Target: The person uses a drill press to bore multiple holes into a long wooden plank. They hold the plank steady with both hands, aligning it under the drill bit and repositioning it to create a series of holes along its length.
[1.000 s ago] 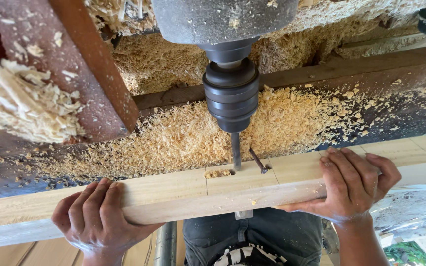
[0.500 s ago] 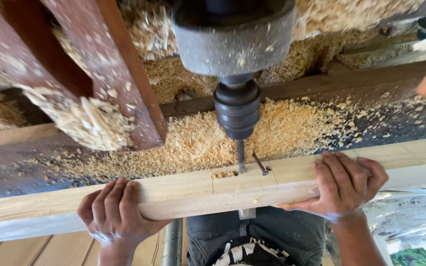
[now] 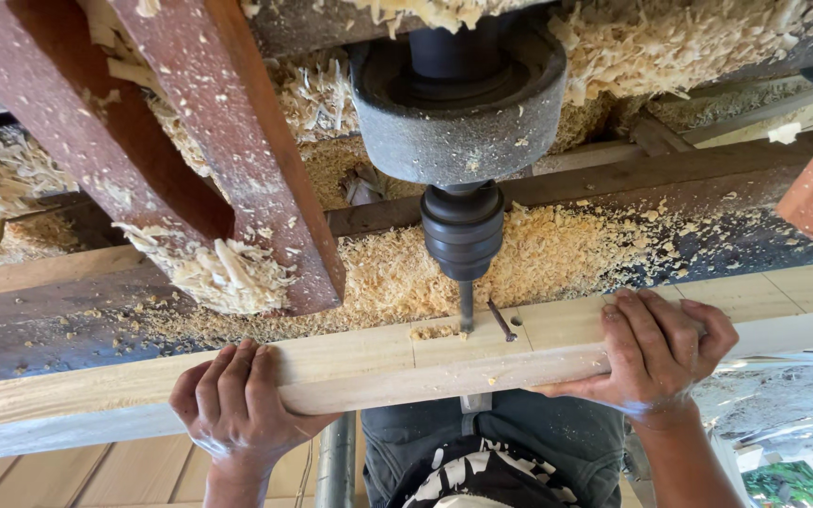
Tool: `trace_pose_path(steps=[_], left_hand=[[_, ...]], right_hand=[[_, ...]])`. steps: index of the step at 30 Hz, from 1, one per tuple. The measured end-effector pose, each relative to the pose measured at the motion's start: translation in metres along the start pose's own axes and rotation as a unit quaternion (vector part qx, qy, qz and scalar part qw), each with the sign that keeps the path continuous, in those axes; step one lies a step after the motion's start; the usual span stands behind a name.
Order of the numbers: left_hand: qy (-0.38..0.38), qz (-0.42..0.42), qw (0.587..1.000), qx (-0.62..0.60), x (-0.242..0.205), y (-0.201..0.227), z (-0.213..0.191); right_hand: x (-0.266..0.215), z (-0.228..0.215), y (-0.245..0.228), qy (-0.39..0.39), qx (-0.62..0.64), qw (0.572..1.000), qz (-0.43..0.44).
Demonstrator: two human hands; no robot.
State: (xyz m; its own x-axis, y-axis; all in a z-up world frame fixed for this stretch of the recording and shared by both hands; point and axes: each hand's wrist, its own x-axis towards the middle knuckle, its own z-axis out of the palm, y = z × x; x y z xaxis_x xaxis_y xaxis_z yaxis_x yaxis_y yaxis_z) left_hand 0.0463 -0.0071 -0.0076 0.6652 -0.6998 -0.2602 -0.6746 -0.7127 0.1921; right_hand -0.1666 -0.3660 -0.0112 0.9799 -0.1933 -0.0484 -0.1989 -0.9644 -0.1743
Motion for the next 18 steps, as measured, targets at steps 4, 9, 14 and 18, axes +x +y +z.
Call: trace_pose_path(steps=[4,9,14,18], left_hand=[[0.002,-0.001,1.0,-0.005,0.002,0.0,-0.001],[0.006,-0.002,1.0,-0.005,0.006,0.0,-0.003],[0.007,0.0,1.0,-0.005,0.012,0.0,-0.005],[0.02,0.007,1.0,-0.005,0.016,0.0,-0.006]], right_hand=[[0.003,0.001,0.002,0.002,-0.002,1.0,0.0],[0.006,0.001,0.004,0.004,0.0,1.0,0.001],[0.012,0.002,0.008,0.013,-0.005,1.0,-0.01],[0.014,0.0,0.009,0.001,-0.009,1.0,-0.011]])
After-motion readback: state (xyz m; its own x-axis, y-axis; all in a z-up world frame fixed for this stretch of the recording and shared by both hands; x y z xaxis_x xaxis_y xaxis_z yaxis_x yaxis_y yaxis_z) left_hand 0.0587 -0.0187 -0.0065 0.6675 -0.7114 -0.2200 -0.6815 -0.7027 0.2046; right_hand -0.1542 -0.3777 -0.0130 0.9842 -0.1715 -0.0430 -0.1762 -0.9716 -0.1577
